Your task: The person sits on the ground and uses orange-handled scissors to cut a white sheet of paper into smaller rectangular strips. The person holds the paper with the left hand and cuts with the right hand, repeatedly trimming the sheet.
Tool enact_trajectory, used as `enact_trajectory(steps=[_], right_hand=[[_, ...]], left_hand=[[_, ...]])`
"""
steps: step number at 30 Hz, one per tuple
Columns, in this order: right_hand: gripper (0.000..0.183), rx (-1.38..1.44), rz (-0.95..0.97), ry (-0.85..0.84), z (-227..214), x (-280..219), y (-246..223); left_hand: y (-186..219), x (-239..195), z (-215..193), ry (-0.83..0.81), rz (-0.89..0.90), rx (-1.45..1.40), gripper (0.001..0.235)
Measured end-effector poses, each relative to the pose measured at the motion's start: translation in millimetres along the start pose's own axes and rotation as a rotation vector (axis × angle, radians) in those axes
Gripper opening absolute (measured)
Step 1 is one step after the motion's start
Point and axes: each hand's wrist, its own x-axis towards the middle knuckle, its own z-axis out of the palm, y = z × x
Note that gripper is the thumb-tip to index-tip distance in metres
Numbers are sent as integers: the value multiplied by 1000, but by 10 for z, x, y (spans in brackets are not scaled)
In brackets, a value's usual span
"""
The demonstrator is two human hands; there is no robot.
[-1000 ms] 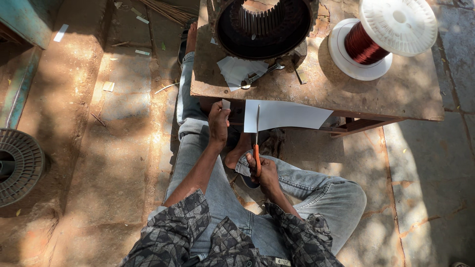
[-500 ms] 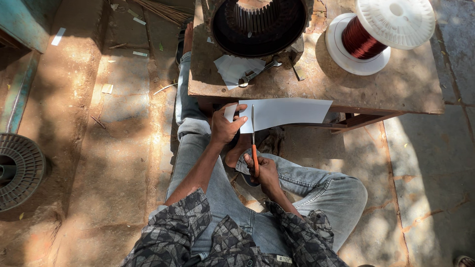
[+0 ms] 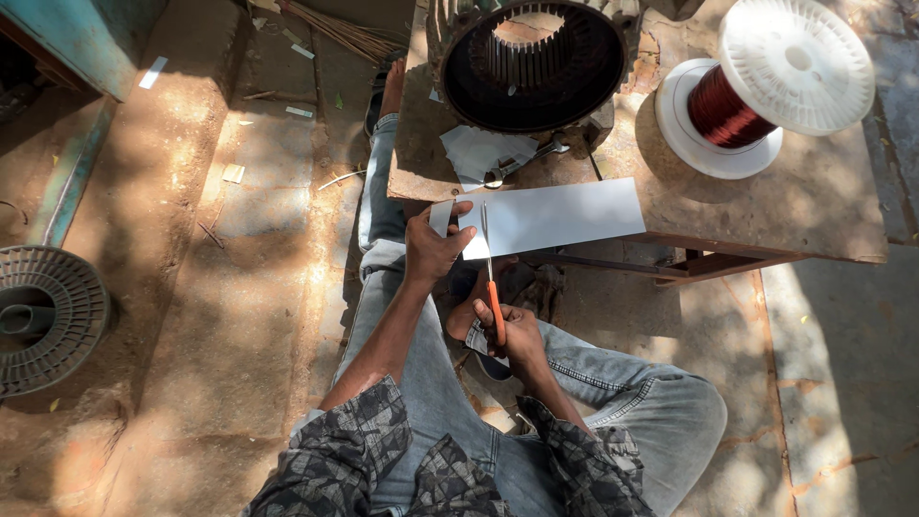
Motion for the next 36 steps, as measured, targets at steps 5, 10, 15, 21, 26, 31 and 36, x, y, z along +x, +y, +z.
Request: enact_trajectory(steps=[5, 10, 15, 21, 26, 31, 36], right_hand=[[51, -3, -35, 4, -16, 20, 45], [51, -47, -21, 21, -17, 37, 56], [50, -59, -39, 0, -35, 100, 46], [51, -78, -43, -16, 1, 165, -49], [51, -120, -71, -60, 71, 194, -129], [49, -77, -51, -93, 104, 276, -192], [49, -105, -48, -88, 106, 324, -220]], left_hand=[[-43, -41, -1, -28, -49, 20, 45], [-12, -31, -9, -27, -47, 58, 47], [6, -2, -12, -18, -13, 50, 44], [10, 85, -67, -1, -25, 83, 45], [0, 115, -132, 35, -44, 49, 45], [7, 174, -176, 55, 12, 70, 43], [13, 214, -181, 66, -38, 84, 43]])
